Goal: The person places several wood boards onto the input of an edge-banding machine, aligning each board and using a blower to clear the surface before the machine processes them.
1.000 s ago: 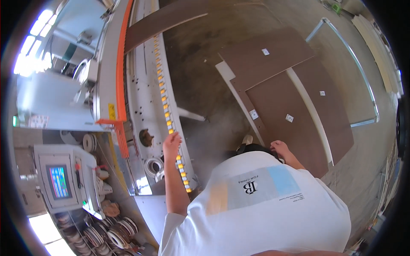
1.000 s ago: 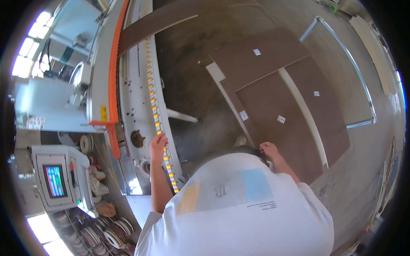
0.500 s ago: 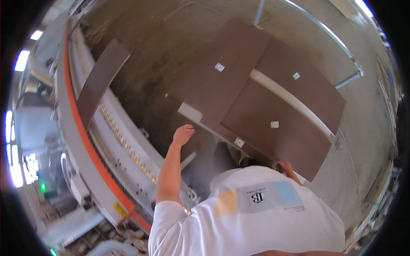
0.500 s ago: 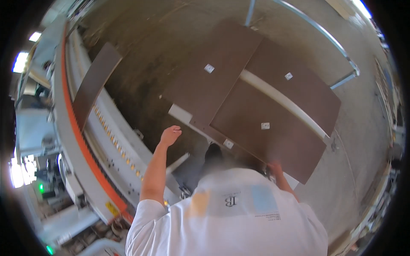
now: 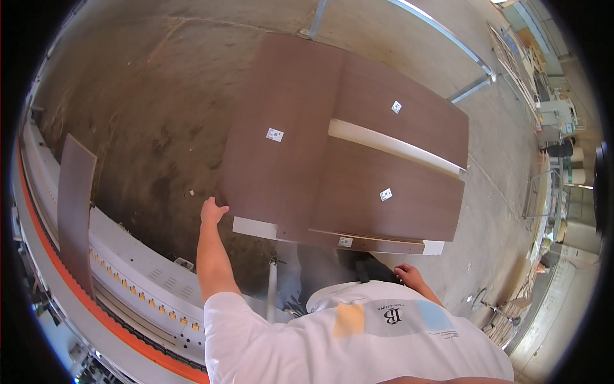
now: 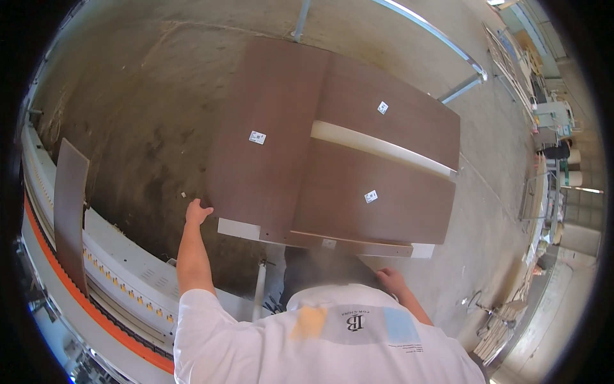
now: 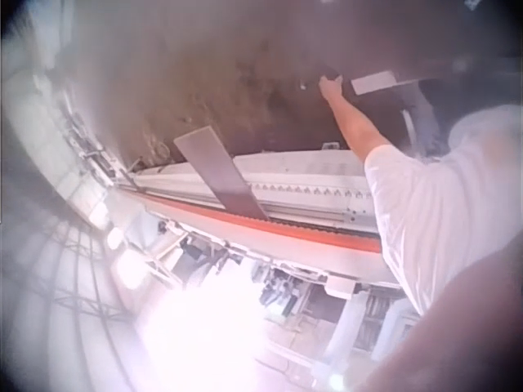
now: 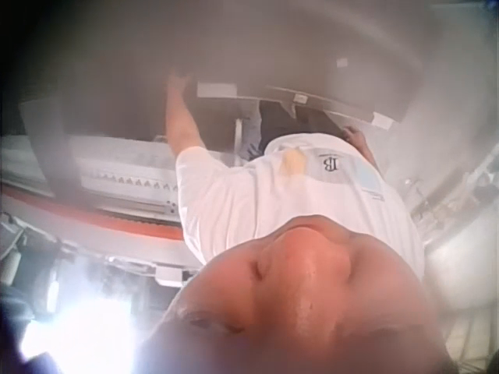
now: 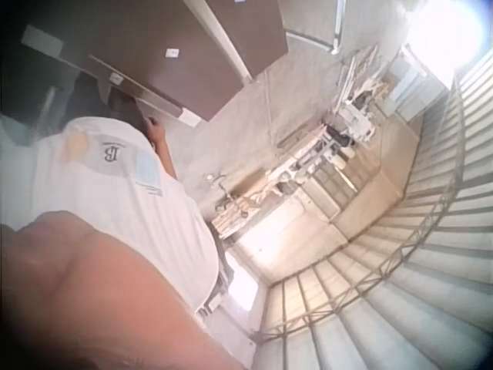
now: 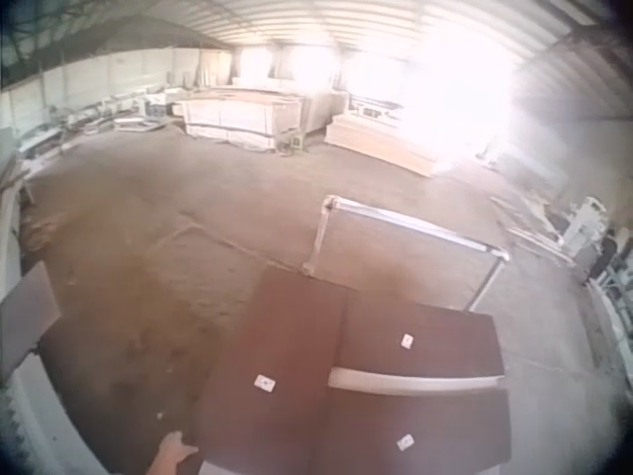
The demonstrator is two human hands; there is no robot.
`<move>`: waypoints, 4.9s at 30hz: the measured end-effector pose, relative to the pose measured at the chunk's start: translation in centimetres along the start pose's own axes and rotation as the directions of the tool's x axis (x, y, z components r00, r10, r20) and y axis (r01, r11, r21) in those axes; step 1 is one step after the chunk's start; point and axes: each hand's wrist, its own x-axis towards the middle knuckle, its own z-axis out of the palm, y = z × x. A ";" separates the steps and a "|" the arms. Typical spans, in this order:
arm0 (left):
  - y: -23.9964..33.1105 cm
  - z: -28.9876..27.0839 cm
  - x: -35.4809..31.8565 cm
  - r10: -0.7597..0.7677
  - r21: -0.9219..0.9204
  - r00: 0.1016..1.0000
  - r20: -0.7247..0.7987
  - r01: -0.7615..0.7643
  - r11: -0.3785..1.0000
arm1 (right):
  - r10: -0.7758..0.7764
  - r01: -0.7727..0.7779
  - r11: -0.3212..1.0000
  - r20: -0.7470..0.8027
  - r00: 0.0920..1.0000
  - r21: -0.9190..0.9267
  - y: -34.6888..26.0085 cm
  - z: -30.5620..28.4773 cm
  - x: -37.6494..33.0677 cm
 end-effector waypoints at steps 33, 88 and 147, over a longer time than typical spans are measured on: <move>23.8 -9.0 -35.0 0.459 -0.117 0.771 -0.440 -0.557 0.822 | -0.519 0.424 0.664 -0.029 0.854 0.616 -48.4 -4.6 4.9; 34.6 46.5 -82.8 -0.485 -0.325 0.862 -0.147 -0.506 -0.799 | -0.723 0.644 0.629 -0.021 0.691 -0.435 -4.1 -10.7 13.8; 45.7 47.8 -94.3 -0.504 -0.629 0.862 -0.058 0.361 0.689 | -0.491 0.427 0.870 0.501 0.713 0.246 10.2 -11.9 6.9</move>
